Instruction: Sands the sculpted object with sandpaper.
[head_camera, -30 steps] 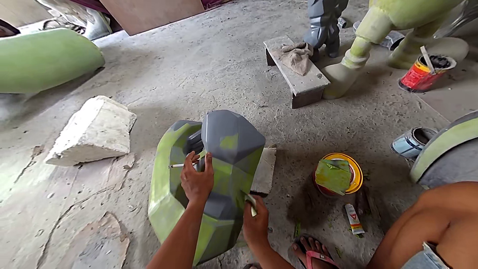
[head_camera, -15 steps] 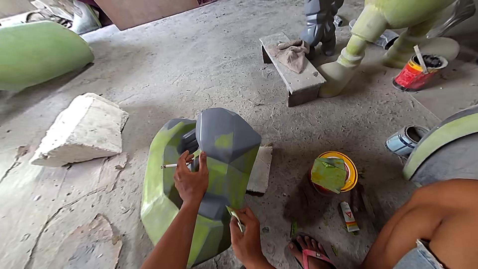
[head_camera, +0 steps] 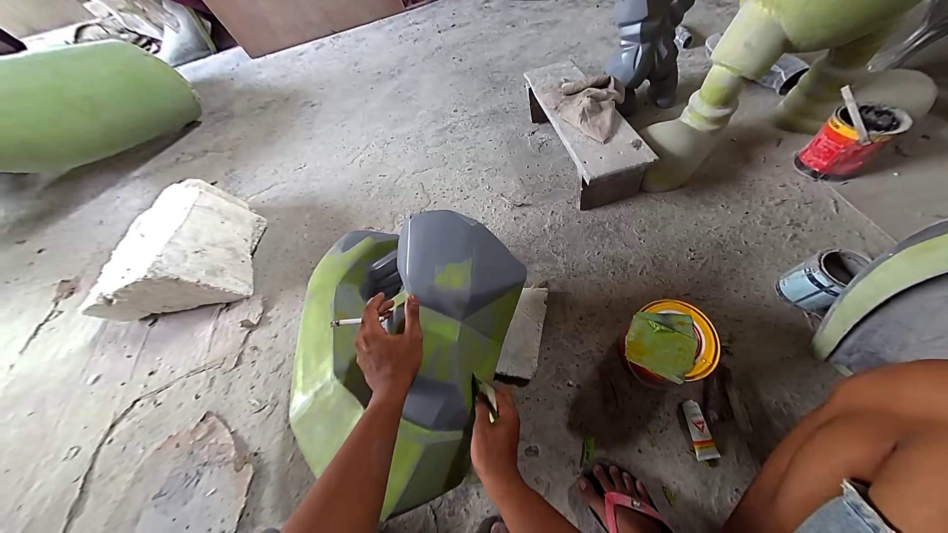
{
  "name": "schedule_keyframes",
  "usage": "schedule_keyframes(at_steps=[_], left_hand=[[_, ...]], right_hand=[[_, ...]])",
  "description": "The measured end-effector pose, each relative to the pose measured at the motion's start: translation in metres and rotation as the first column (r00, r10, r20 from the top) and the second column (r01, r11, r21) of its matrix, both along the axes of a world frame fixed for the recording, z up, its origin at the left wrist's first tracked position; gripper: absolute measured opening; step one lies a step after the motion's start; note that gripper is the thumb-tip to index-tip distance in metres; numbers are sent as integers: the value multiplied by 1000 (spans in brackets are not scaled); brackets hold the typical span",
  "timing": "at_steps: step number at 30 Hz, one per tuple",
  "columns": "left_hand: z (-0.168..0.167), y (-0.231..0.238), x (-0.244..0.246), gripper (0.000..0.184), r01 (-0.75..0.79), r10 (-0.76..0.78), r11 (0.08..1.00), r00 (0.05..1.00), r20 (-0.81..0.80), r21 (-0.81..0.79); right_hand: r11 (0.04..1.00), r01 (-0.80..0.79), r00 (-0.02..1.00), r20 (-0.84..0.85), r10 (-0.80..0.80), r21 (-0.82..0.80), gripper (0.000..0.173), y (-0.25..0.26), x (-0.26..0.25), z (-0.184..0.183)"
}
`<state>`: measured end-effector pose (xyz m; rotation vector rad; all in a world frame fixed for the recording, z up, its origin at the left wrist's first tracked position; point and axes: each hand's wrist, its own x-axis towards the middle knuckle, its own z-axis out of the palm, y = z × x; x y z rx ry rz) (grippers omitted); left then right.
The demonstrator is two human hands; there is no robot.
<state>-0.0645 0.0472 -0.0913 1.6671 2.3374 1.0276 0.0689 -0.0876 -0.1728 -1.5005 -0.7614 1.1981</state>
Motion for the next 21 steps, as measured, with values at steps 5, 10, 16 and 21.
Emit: schedule_keyframes(at_steps=[5,10,16,21], left_hand=[[4,-2,1,68,3,-3,1000,1000,3,-14],[4,-3,1,68,-1,1,1000,1000,3,-19],[1,1,-1,67,-5,5,1000,1000,18,13],[0,4,-1,69,-3,3,1000,1000,16,2]], right_hand=[[999,-27,998,-66,24,-46,24,-7,-1,12],[999,-38,995,-97,37,0,22,-14,0,20],[998,66,924,-377,-67,-16,20,8,33,31],[985,85,920,-367,-136,-153,18,15,58,-9]])
